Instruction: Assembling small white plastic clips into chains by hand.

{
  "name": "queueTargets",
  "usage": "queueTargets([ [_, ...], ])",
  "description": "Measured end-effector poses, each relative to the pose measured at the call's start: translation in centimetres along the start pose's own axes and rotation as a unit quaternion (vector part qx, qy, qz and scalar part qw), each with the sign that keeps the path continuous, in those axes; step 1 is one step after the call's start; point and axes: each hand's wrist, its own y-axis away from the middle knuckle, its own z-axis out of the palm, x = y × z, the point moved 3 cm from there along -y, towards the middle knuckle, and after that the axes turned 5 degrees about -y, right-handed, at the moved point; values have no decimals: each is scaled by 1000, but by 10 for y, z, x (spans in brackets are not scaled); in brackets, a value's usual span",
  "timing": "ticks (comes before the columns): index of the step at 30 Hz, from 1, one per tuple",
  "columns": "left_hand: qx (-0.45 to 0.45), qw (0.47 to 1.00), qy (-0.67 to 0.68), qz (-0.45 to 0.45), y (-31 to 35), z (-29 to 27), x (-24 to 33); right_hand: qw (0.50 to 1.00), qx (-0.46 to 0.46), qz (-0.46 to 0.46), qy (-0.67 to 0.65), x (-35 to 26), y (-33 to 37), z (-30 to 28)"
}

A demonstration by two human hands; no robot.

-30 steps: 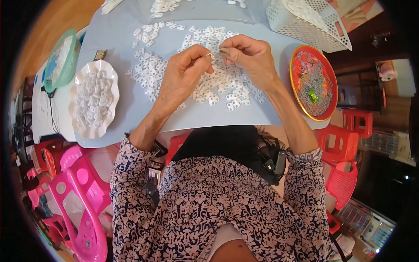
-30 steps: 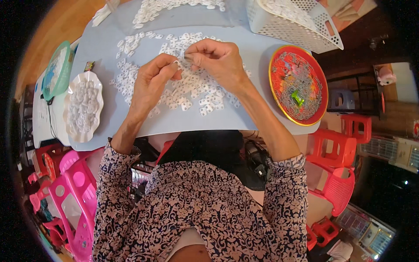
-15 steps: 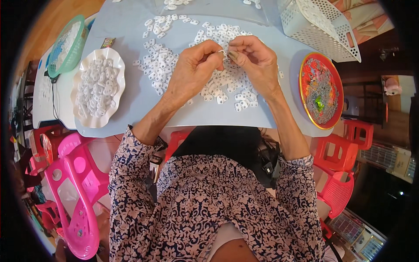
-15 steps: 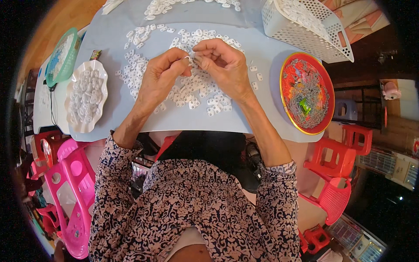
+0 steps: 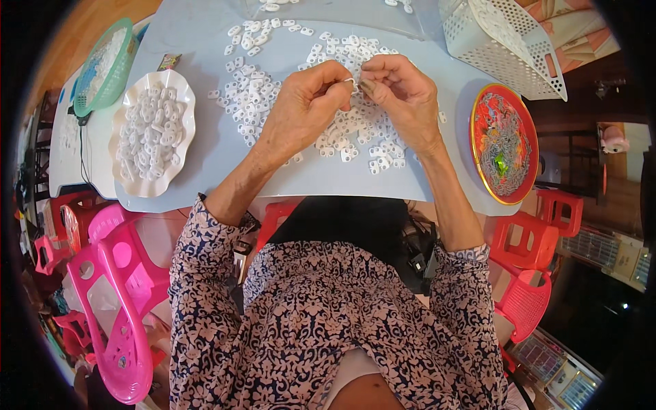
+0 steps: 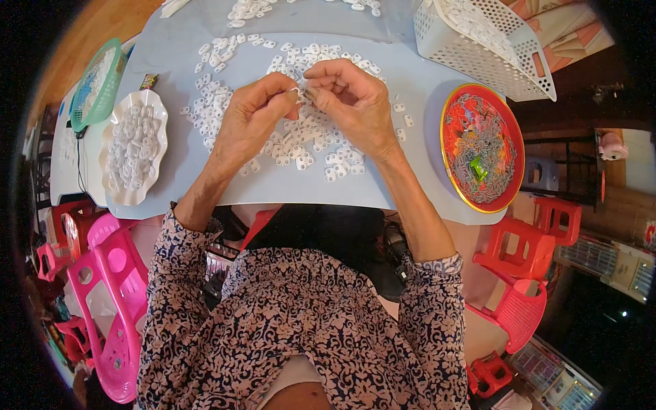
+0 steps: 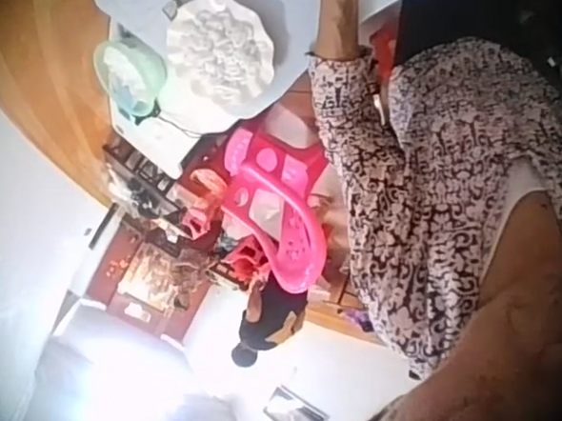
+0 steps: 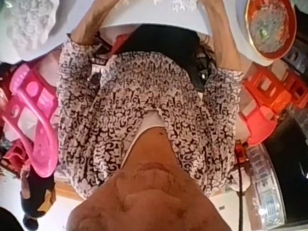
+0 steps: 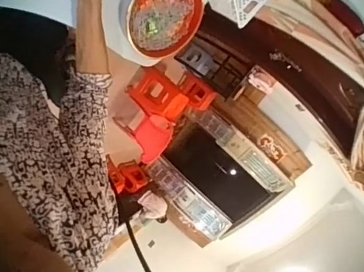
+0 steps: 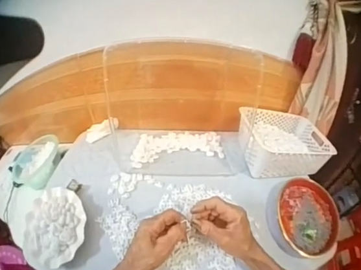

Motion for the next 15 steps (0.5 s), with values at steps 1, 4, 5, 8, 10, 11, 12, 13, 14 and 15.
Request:
queueTargets([
  [1,1,1000,0,0,0,0,0,1000,-1,0,0,0,0,0],
  [4,-3,1000,5,0,1,0,0,1000,2,-2,-2,0,0,0],
  [5,-2,1000,5,0,1,0,0,1000,-1,-3,2,-1,0,1],
  [8,-3,1000,5,1,1,0,0,1000,-5,-5,9,-2,1,2],
  [10,-8,1000,5,2,1,0,-1,1000,-5,-5,12,0,1,0],
  [11,-12,1000,0,3,1,0,-1,1000,-14,-7,11,2,1,-1],
  [12,-17,1000,-4,4,1,0,-2,1000,-23,-9,11,3,1,-1],
  [13,-17,1000,-5,4,1,1,-2,1000,-23,-9,10,2,1,-1],
  [14,-18,1000,-11,13,1,2,-3,1000,-14,-7,17,-2,2,0],
  [15,-19,999,-18,23,1,2,-3,1000,-5,-5,24,-4,3,1],
])
